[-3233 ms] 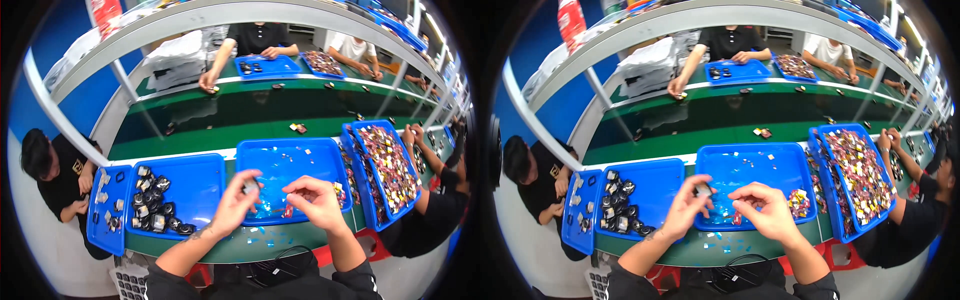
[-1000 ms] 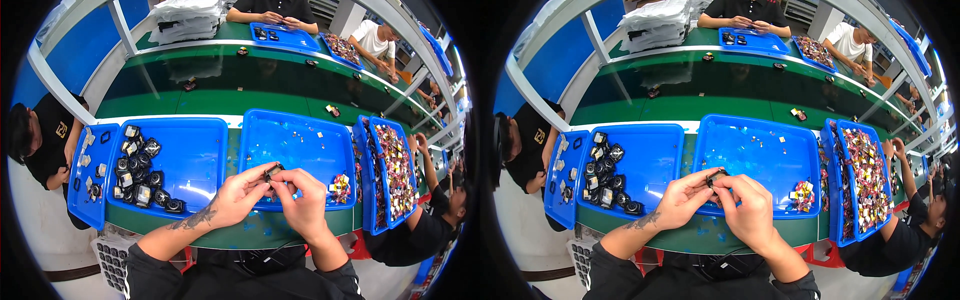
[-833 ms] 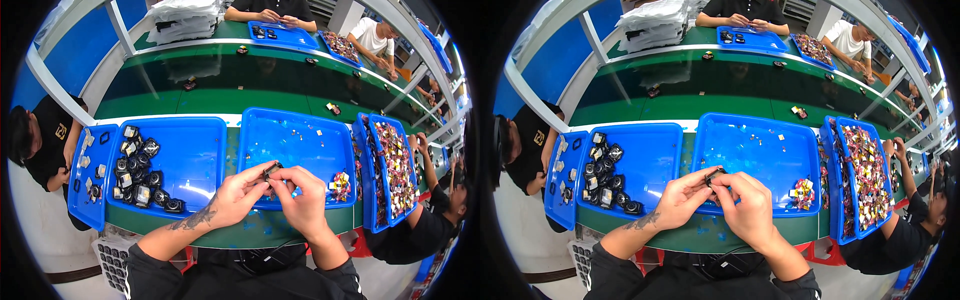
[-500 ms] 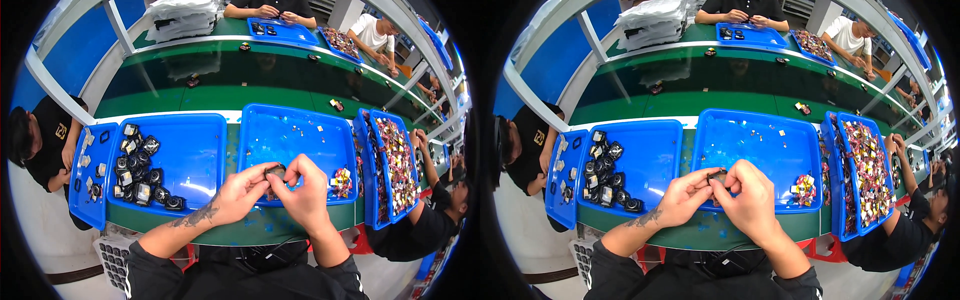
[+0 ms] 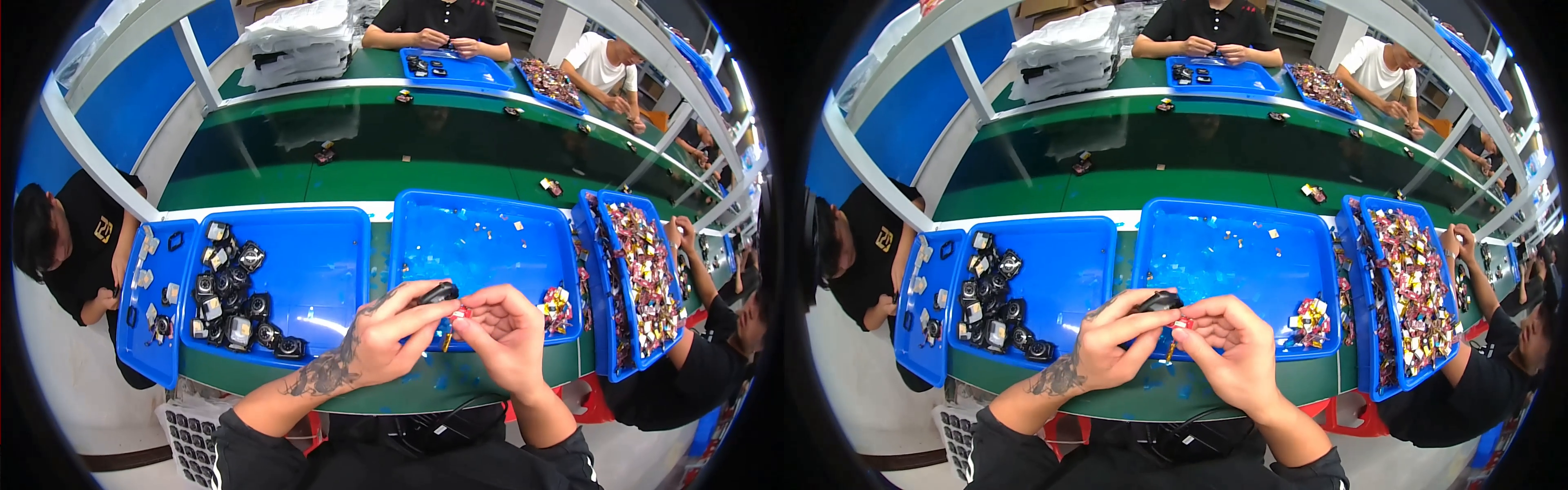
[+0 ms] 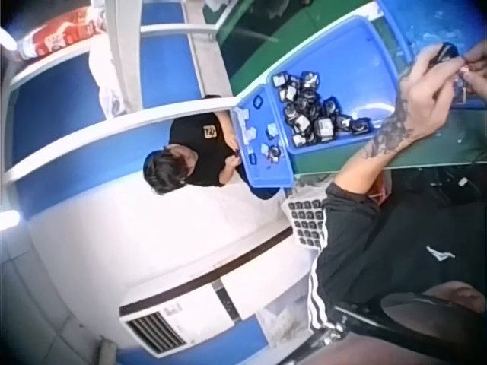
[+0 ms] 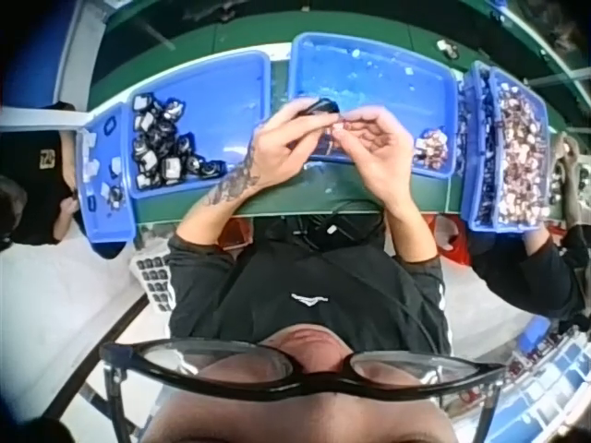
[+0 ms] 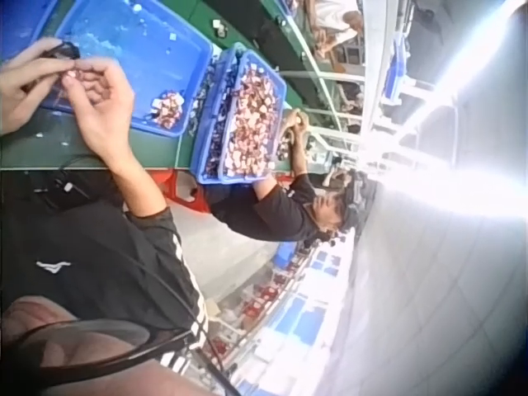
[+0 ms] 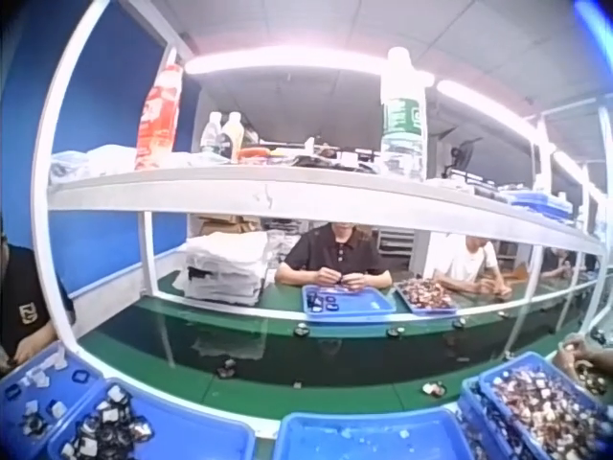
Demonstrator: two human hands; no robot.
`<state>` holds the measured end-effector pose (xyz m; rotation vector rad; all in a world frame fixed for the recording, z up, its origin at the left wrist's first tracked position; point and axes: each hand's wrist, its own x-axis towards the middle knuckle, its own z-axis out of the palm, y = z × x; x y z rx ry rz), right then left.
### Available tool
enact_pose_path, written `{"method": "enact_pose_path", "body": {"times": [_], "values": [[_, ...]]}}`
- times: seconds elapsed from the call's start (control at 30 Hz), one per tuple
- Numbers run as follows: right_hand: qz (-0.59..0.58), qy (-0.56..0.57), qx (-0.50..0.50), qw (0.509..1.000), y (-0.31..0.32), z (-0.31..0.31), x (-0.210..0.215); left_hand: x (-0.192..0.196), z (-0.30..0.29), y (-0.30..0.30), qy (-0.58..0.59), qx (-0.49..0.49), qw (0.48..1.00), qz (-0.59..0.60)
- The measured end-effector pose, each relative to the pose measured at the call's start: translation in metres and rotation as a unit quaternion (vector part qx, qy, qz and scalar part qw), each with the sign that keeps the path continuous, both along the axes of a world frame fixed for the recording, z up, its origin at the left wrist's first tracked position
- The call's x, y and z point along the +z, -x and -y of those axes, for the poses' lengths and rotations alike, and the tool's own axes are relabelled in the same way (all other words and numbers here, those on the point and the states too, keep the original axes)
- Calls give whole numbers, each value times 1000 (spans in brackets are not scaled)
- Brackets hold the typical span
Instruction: Assembling small electronic components into a housing on a production line.
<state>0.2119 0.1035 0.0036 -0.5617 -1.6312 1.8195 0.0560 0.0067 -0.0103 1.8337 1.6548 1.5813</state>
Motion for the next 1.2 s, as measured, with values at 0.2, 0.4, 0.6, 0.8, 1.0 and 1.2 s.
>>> {"method": "enact_pose_path", "body": {"times": [0.2,0.4,0.6,0.8,1.0,1.2], "values": [[-1,108,61,992,-10,-3,1,-9,1,3,-47,28,995,-87],[110,14,86,990,-19,-24,0,-4,2,7,83,-64,995,-4],[97,29,81,992,-16,-18,-2,-10,2,2,245,-92,914,309],[77,-100,-35,991,-6,-4,-15,-16,-2,-6,196,-96,905,365],[114,-167,-56,978,-3,-7,-14,-9,0,-4,194,-94,916,338],[160,-237,-68,956,2,-9,-8,-12,0,-5,180,-63,941,278]]}}
